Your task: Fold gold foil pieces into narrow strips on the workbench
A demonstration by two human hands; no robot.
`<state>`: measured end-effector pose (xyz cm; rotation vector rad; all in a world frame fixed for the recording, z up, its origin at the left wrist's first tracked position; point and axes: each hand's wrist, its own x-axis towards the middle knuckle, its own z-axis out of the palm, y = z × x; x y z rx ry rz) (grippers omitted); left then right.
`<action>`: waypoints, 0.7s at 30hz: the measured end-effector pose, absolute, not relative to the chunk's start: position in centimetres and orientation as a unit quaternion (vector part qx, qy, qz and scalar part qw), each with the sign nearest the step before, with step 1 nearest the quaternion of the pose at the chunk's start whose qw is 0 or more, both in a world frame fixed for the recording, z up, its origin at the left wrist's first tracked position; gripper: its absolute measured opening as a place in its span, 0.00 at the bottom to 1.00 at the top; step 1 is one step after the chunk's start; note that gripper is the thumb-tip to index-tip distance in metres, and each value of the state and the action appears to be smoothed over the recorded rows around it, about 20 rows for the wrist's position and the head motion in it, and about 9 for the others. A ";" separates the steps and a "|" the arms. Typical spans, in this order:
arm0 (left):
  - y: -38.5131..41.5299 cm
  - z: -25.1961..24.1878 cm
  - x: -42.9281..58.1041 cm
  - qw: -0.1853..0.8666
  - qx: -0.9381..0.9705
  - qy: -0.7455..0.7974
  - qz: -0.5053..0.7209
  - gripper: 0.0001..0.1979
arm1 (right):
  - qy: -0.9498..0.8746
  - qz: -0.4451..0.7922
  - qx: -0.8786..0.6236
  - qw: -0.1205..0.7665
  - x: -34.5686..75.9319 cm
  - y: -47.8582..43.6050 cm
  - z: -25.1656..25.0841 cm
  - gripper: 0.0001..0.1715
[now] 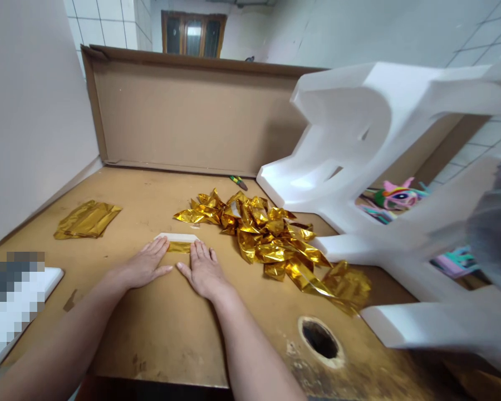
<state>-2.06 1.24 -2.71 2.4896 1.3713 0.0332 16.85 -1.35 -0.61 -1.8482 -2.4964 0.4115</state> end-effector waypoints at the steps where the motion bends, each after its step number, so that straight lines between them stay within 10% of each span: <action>1: 1.2 -2.8 -2.0 0.146 0.867 0.477 0.017 0.39 | -0.795 0.129 -0.593 0.002 16.8 -1.4 -0.6 0.50; 21: 1.3 -3.2 -1.9 0.143 0.872 0.466 0.035 0.35 | -0.808 0.078 -0.584 0.018 14.8 -2.0 -0.1 0.44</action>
